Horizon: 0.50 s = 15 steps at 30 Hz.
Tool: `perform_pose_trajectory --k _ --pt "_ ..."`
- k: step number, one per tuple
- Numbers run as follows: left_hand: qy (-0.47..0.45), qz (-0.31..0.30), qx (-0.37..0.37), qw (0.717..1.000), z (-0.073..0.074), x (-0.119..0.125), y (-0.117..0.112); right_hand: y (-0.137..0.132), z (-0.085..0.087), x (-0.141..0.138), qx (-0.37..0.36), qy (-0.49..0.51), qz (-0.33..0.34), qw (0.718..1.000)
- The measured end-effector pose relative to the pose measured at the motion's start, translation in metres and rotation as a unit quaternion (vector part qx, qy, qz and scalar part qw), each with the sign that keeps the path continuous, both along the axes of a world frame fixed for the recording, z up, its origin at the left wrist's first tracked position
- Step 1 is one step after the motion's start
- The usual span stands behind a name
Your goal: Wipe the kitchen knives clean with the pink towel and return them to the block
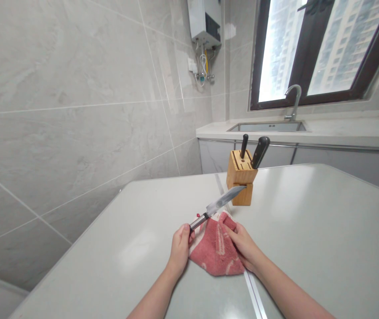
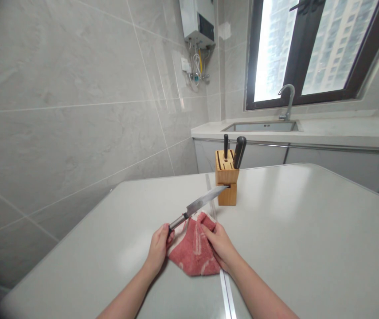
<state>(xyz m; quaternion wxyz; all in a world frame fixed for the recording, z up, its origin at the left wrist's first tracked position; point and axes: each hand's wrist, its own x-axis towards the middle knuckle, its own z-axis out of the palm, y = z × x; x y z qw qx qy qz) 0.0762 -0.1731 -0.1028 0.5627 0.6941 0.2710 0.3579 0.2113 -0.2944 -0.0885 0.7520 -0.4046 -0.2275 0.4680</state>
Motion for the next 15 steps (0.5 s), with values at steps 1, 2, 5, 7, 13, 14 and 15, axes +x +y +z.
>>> perform_pose_trajectory --k 1,2,5,7,13,14,15 --pt "0.0 -0.001 0.0 1.0 0.0 0.0 -0.0001 -0.0004 -0.0003 -0.0001 0.001 -0.001 0.0 1.0" --pt "0.0 -0.001 0.001 1.0 0.0001 0.0 -0.0002 -0.0008 -0.0006 -0.0003 0.003 -0.001 0.0 1.0" --pt "0.001 -0.001 0.0 1.0 0.0008 0.0004 -0.0005 -0.0013 -0.0005 -0.0007 0.003 -0.002 0.001 1.0" --pt "0.002 -0.001 -0.002 1.0 0.0016 0.0008 -0.0006 -0.0011 0.0005 -0.0009 0.002 0.0 0.001 1.0" --pt "0.003 0.0 -0.006 1.0 0.0031 0.001 -0.0014 -0.0006 0.0035 -0.0014 0.005 0.005 0.005 1.0" --pt "0.003 0.0 -0.007 1.0 0.0032 0.0008 -0.0017 -0.0006 0.0036 -0.0014 0.007 0.006 0.005 1.0" --pt "0.002 -0.001 -0.007 1.0 0.0032 0.0006 -0.002 -0.0006 0.0036 -0.0014 0.008 0.006 0.005 1.0"
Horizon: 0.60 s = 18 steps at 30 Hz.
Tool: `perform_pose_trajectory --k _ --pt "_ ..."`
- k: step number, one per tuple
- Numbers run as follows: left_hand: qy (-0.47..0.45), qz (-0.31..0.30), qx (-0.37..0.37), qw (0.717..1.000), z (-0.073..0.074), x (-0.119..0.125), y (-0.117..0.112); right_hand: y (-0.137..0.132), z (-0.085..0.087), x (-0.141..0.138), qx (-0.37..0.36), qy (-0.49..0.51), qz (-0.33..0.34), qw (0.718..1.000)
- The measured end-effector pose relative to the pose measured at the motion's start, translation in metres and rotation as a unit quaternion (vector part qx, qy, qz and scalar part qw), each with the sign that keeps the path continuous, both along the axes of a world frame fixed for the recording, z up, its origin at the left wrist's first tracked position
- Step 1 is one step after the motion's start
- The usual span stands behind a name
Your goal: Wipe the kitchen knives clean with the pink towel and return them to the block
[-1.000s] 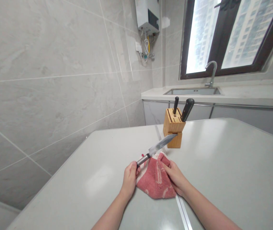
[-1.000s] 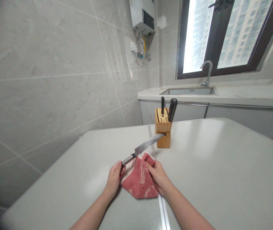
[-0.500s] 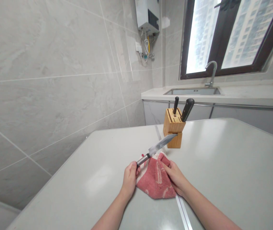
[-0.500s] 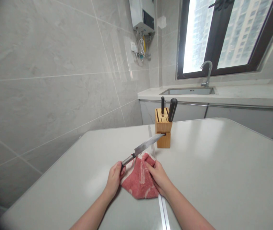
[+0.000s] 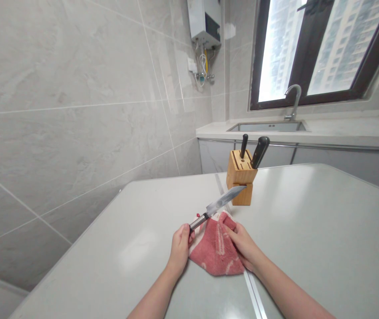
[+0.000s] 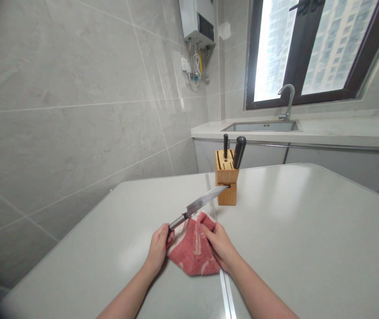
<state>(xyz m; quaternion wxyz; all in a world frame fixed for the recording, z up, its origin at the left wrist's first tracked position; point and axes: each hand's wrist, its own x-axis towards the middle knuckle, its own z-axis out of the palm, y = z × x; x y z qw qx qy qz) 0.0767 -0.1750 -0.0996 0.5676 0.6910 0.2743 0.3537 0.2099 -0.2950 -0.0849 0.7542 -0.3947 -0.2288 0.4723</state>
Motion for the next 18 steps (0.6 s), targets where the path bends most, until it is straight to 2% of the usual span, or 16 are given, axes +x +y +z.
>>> perform_pose_trajectory --k 18 --pt "0.003 0.004 0.012 1.0 0.0019 -0.0011 -0.0006 -0.0005 0.0009 -0.0003 -0.016 -0.011 -0.008 1.0"
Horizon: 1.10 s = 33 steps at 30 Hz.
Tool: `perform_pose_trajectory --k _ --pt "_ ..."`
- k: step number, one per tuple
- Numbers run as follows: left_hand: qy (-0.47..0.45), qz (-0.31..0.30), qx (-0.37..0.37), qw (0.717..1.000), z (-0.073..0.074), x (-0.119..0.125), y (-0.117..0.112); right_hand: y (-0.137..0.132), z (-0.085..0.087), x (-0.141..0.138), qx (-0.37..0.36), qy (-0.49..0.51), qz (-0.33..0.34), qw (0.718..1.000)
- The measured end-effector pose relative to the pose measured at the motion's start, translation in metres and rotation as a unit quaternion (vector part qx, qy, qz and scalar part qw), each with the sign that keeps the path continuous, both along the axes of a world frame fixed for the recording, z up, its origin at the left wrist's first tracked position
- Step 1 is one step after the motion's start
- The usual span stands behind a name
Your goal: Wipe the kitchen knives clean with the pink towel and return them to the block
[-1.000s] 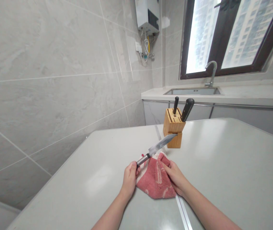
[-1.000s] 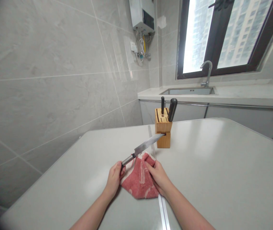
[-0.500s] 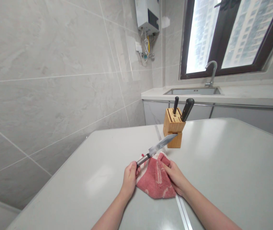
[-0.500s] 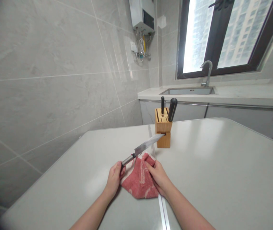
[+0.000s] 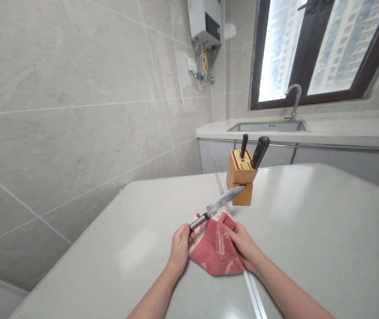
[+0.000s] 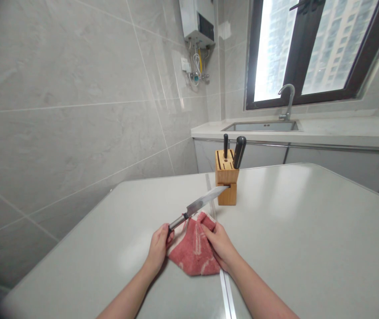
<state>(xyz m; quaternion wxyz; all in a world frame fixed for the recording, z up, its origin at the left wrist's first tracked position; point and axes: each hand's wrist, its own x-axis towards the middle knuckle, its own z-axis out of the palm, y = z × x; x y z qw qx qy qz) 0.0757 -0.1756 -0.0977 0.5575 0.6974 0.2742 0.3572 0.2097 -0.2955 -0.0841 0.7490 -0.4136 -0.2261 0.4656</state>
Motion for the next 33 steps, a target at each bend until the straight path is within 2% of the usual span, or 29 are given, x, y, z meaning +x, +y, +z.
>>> perform_pose_trajectory --k 16,23,27,33 --pt "-0.004 -0.004 -0.018 1.0 -0.001 0.0 0.0 0.0 0.0 0.0 0.001 0.005 0.0 1.0" --pt "0.02 -0.102 -0.013 0.994 0.003 -0.001 -0.009 0.0 0.003 -0.003 0.013 -0.039 0.017 0.999" --pt "0.039 -0.119 0.017 0.992 0.006 -0.001 -0.012 0.0 0.004 -0.005 0.011 -0.06 0.035 0.998" --pt "0.05 -0.153 0.089 0.983 0.014 -0.001 -0.013 0.0 0.003 -0.005 -0.007 -0.063 0.025 0.998"
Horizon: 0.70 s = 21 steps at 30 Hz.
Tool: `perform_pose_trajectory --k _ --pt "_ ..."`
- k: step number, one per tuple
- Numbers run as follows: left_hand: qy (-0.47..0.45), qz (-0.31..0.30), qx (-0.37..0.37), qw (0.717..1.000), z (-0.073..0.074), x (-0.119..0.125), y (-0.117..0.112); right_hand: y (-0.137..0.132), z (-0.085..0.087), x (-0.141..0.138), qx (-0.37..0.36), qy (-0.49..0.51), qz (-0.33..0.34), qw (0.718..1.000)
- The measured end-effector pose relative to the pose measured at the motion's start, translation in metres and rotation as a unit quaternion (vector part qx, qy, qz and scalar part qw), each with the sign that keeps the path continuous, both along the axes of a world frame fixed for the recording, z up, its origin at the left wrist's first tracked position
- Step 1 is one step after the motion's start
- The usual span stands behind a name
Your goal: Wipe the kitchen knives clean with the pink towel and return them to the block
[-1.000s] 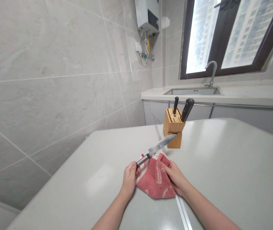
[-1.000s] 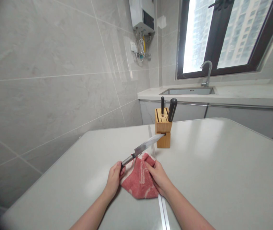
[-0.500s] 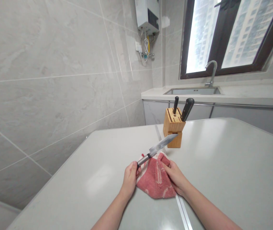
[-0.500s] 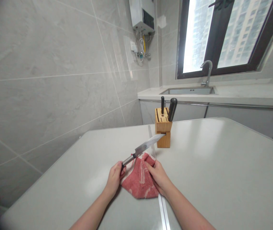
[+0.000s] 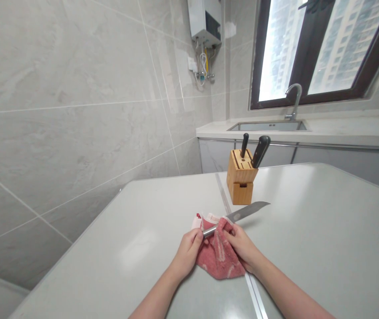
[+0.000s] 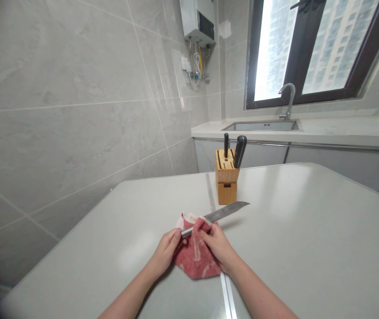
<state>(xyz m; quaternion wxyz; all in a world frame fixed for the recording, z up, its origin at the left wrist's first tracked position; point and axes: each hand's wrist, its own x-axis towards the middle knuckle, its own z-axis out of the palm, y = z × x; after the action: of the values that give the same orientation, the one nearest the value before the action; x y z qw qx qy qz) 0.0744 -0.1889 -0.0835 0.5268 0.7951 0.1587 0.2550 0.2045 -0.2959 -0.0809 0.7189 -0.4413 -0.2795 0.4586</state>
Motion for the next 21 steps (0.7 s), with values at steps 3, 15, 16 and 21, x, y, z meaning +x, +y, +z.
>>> perform_pose_trajectory --k 3,15,16,21 --pt "0.005 -0.017 0.02 1.0 0.0036 0.0001 -0.0017 0.0004 -0.0003 0.0006 0.014 0.01 -0.002 1.0" --pt "0.033 -0.066 0.135 0.988 0.0015 -0.0027 -0.0042 0.0023 -0.0088 0.0032 0.02 0.023 -0.019 0.999" --pt "0.03 -0.072 0.129 0.989 0.0017 -0.0031 -0.004 0.0023 -0.0087 0.003 0.019 0.025 -0.019 0.999" --pt "0.023 -0.072 0.061 0.995 0.0027 -0.0037 -0.0002 0.0026 -0.0087 0.0032 0.024 0.048 -0.025 0.998"
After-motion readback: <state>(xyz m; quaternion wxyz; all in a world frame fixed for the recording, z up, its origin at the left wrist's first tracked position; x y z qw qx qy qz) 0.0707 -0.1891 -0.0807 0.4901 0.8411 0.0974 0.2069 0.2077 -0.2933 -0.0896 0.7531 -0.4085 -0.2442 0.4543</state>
